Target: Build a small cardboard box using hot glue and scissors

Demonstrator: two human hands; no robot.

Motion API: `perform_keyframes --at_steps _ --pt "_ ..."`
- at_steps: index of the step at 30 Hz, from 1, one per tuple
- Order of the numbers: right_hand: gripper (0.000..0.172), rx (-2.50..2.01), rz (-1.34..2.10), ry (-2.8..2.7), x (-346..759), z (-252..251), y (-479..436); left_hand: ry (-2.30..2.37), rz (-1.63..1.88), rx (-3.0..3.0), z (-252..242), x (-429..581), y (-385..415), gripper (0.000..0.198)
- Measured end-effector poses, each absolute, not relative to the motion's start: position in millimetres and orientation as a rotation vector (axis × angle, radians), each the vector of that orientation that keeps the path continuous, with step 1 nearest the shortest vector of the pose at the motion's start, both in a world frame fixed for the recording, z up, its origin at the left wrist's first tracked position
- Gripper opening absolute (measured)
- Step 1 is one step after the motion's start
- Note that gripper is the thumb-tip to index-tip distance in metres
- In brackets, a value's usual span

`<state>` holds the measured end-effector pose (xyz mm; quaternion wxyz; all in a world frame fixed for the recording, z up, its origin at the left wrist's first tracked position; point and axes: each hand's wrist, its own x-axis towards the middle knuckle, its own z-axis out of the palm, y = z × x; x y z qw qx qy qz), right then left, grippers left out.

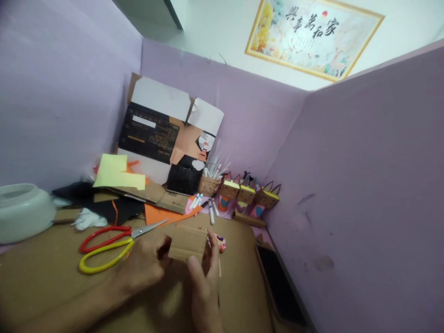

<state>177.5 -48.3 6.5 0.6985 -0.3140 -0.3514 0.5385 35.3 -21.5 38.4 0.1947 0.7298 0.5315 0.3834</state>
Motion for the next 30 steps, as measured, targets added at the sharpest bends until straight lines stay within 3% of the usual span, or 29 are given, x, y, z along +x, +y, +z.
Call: perform_keyframes --at_steps 2,6,9,11,15,22,26,30 --pt "0.076 -0.724 1.108 -0.823 180 4 -46 1.52 1.156 1.808 38 31 -12 0.009" --pt "0.089 -0.739 1.033 -0.98 183 12 -42 1.251 1.221 1.488 39 18 6 0.025" --pt "0.092 -0.75 1.088 -1.116 185 20 -45 0.745 1.141 1.383 40 12 6 0.078" --pt "0.091 -0.767 1.112 -1.155 186 22 -49 0.597 1.058 1.369 40 11 1 0.095" --pt "0.09 -0.797 1.088 -1.155 187 19 -55 0.656 0.957 1.478 42 13 -10 0.08" --pt "0.087 -0.811 1.053 -1.139 190 16 -54 0.846 1.07 1.735 47 9 -11 0.07" --pt "0.095 -0.786 1.091 -1.201 190 21 -54 0.873 1.069 1.779 45 11 -11 0.073" --pt "0.084 -0.807 1.1 -1.223 188 27 -52 0.948 1.064 1.855 39 17 -15 0.08"
